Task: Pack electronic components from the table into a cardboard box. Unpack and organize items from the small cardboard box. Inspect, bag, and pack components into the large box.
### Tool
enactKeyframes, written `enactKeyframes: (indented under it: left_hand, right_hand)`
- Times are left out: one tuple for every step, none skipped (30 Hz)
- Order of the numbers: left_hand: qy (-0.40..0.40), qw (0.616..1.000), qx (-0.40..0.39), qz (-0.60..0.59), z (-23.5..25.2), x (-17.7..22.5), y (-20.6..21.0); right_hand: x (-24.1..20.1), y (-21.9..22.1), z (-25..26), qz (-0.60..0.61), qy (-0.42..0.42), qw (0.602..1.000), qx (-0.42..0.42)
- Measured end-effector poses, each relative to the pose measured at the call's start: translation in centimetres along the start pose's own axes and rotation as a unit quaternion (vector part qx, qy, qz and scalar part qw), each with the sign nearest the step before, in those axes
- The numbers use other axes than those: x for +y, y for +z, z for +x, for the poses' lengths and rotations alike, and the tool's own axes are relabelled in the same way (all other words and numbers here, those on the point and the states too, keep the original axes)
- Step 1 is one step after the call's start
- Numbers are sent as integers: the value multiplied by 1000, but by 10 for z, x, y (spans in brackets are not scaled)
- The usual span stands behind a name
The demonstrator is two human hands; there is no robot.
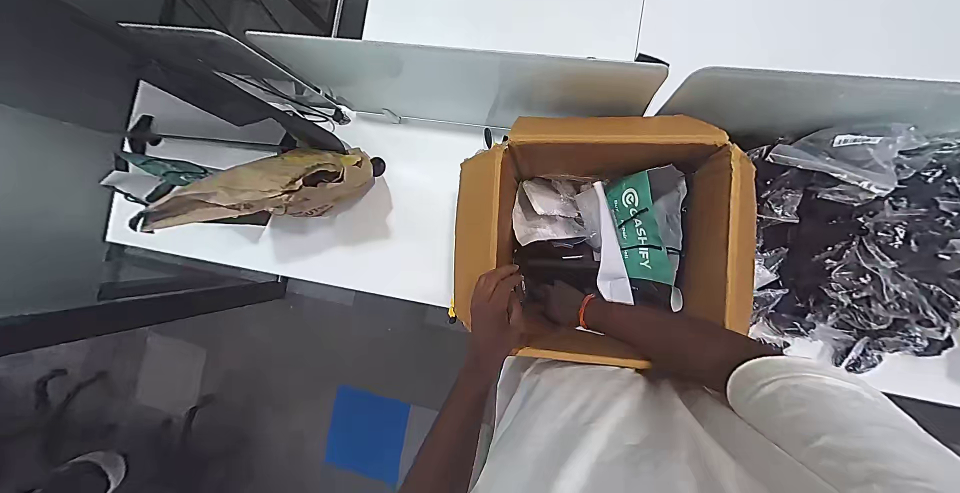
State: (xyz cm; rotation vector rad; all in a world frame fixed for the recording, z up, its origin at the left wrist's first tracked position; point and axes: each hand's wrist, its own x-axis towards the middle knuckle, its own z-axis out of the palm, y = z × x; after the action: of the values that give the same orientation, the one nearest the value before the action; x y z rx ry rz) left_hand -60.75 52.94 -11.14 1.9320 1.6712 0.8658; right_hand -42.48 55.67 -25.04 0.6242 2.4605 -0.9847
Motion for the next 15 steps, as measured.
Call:
enactKeyframes:
  left_hand:
    - [-3,1000,1,2,2,0,0]
    - [-5,1000,0,4,1,0,-1]
    - [-5,1000,-1,4,1,-1,-1]
    - [-4,1000,-1,2,1,-1,-1]
    - [-4,1000,0,-2,1,-2,-2]
    - [-3,1000,4,-4,0,-2,-2]
    - [3,1000,15,-6,2,-3,-1]
    - [8,1000,23,-7,3,-5,1]
    - [11,1000,28,-8,3,-5,2]
    - [12,999,31,-10,3,-5,3]
    - [11,999,32,-12,3,-6,3]
    - [9,999,31,-12,4,-6,3]
    - [7,1000,29,-10,4,-5,3]
    - [4,1000,27,-9,4,-5,2]
    - [1,1000,24,-8,5,-4,2]
  right_hand:
    - [-7,-7,9,-48,18,999,19]
    - [-17,-17,15,-75,46,996,32]
    - [-23,-31,16,-82,81,993,36]
    - [-22,-48,14,-75,114,990,41]
    - [-17,-65,10,-44,143,988,31]
    - [-8,-82,4,-32,158,987,15]
    - [4,-93,-1,-42,170,985,8]
    - [15,-102,-6,-58,178,982,5]
    - [23,-107,-12,-66,183,981,10]
    - [29,-113,-20,-66,186,980,17]
    - [33,-118,-30,-60,194,979,26]
    - [38,-120,-40,-52,200,978,33]
    - [41,-119,-50,-41,212,976,29]
    - [45,-116,-59,-30,228,973,19]
    - [47,-113,-70,-20,242,970,4]
